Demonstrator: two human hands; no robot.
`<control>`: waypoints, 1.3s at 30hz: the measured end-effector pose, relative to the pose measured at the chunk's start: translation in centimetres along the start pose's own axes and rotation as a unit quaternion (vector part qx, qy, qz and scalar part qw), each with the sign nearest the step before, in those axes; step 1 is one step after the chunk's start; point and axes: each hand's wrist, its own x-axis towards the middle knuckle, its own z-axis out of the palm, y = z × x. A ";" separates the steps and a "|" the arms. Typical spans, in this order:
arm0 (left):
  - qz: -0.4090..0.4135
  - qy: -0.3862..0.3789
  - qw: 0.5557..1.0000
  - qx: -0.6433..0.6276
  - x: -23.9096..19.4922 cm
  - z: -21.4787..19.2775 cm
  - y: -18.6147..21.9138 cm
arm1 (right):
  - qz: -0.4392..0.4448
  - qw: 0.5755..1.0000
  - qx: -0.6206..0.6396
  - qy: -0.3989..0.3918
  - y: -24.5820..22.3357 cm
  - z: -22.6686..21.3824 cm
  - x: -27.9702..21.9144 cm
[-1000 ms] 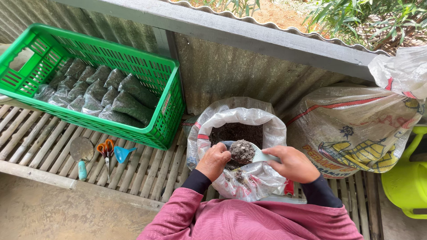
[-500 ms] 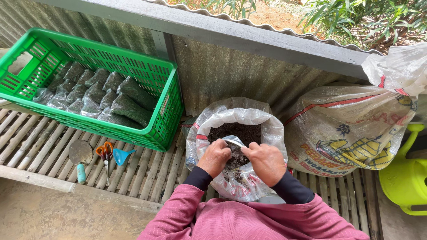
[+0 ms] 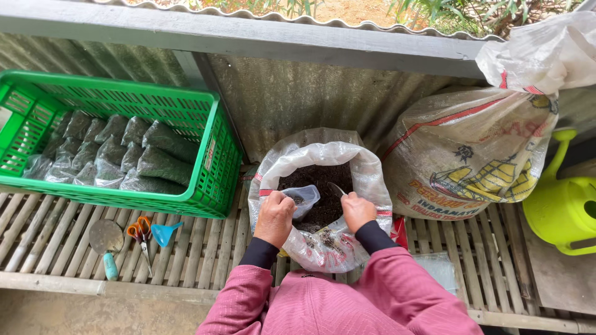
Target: The person scoops soil from a large sack into small plastic bags using a white plastic scoop. After filling each bag, they fold the top closed and place it into a green plastic crate. The person repeats this process multiple times, occasionally wiping their hands on the sack.
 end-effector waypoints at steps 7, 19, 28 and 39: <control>0.007 0.003 1.000 0.012 0.3 -1.2 0.3 | 0.101 0.969 0.097 -0.203 -0.1 5.5 0.7; 0.015 -0.011 0.999 0.049 0.5 -2.3 0.5 | 0.192 0.913 0.321 -0.163 -2.5 9.1 -0.5; 0.023 -0.027 0.999 0.028 1.0 -1.6 -0.2 | 0.182 0.863 0.471 -0.018 -0.8 7.5 -4.2; 0.064 -0.030 0.997 0.001 1.3 0.0 -0.2 | 0.039 0.877 0.479 -0.012 6.0 -11.0 -5.1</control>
